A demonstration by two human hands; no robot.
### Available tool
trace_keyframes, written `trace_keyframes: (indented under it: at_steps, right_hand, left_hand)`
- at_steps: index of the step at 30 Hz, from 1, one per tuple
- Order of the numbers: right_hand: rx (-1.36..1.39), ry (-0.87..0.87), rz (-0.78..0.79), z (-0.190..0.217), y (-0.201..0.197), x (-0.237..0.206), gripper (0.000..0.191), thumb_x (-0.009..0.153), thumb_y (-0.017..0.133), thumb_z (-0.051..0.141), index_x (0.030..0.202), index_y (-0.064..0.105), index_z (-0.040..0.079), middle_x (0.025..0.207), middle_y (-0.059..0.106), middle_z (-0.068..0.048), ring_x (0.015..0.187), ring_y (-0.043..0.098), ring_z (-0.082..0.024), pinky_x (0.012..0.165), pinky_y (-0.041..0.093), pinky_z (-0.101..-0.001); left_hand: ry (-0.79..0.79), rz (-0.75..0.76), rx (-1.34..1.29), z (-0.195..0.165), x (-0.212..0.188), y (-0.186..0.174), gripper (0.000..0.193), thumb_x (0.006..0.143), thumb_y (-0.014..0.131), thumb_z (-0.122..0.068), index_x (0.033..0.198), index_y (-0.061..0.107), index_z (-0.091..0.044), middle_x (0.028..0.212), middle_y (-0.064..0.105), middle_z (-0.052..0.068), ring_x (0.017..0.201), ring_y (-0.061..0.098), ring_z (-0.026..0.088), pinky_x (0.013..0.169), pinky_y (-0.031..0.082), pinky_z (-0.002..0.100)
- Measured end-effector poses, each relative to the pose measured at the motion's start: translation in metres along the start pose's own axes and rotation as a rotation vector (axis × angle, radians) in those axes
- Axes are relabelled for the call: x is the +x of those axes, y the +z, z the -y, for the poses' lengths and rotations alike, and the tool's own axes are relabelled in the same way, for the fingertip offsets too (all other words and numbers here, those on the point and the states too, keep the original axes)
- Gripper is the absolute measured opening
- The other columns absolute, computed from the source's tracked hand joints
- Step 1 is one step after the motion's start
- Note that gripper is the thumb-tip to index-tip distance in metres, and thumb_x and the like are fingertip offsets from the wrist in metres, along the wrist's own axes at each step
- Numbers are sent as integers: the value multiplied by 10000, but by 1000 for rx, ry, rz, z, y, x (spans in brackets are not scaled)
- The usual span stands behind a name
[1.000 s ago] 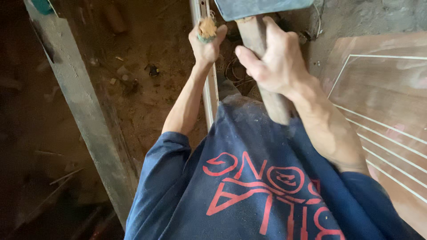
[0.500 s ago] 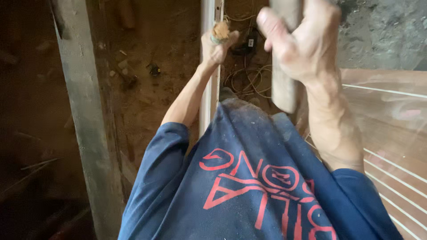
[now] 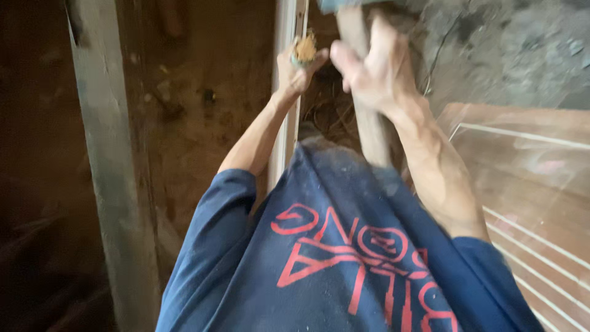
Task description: The person uses a hammer and chisel to chip away at a vertical wooden beam. They repeatedly strike the chisel with the hammer to remove wood shavings along the edge of the beam.
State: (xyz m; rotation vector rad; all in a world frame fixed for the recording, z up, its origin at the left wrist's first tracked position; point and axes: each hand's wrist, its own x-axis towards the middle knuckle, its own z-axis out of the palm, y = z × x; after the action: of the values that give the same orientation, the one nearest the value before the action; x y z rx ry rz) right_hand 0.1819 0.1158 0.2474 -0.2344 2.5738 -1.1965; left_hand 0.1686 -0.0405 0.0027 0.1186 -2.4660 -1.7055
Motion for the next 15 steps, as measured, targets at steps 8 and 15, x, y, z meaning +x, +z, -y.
trace_keyframes:
  at_steps: [8, 15]
  right_hand:
    - [-263, 36, 252, -53, 42, -8, 352, 956, 717, 239, 1017, 592, -85, 810, 694, -221, 665, 699, -270, 579, 572, -359]
    - [63, 136, 80, -55, -16, -19, 344, 945, 682, 225, 1093, 574, -67, 789, 711, -150, 596, 723, -203, 538, 592, -333]
  left_hand:
    - [24, 4, -366, 14, 18, 10, 176, 842, 792, -146, 938, 680, -49, 874, 708, 56, 778, 650, 160, 715, 578, 355]
    - [55, -49, -322, 20, 29, 21, 193, 845, 800, -169, 840, 654, -43, 733, 636, 3, 655, 581, 133, 603, 500, 333]
